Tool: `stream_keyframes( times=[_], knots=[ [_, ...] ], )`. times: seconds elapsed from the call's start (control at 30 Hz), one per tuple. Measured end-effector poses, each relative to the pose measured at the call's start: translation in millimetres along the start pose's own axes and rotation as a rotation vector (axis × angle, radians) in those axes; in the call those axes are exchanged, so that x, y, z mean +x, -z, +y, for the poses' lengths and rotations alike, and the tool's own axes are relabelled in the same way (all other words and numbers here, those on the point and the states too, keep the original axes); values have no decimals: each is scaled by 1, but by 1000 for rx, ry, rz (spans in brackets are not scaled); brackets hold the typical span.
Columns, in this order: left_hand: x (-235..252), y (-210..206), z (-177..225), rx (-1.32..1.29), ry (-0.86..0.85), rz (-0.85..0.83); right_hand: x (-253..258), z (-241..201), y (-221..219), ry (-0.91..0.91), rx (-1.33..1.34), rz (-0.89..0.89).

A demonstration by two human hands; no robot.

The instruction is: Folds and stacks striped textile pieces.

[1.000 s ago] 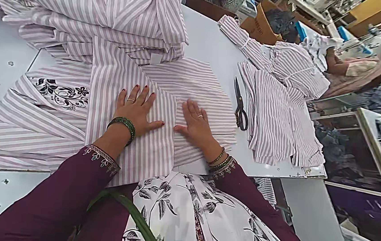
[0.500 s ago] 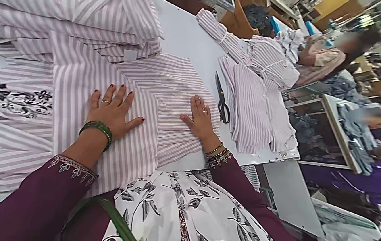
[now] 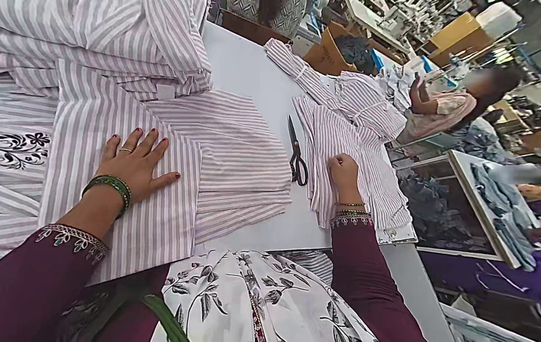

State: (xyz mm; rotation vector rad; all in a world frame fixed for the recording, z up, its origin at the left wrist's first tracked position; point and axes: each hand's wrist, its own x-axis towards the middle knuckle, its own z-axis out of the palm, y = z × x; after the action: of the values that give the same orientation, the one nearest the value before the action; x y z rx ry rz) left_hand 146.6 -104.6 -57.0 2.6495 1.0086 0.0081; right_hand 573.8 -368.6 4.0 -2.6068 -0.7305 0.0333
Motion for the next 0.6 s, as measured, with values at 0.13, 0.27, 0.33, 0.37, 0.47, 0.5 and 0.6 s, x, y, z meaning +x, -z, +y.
stream_keyframes(
  times=[0.13,0.27,0.33,0.37,0.47,0.5,0.6],
  knots=[
    [2,5,14,25,119,-48,9,0,-1,86,-66,-99],
    [3,-8,56,-45,192,-57,20,-2,-3,168,-50,-140],
    [-2,-16,90,-96,124,-142,21,4,-3,202,47,-111],
    [-5,-18,108,-103,84,-230,22,5,-2,219,51,-117],
    [-13,-24,156,-154,-61,-374,24,-1,-2,244,-89,-189],
    [-14,-27,166,-167,-104,-382,25,-2,-2,250,-120,-197],
    [-13,-28,178,-170,-163,-396,30,7,-5,273,9,-150]
  ],
)
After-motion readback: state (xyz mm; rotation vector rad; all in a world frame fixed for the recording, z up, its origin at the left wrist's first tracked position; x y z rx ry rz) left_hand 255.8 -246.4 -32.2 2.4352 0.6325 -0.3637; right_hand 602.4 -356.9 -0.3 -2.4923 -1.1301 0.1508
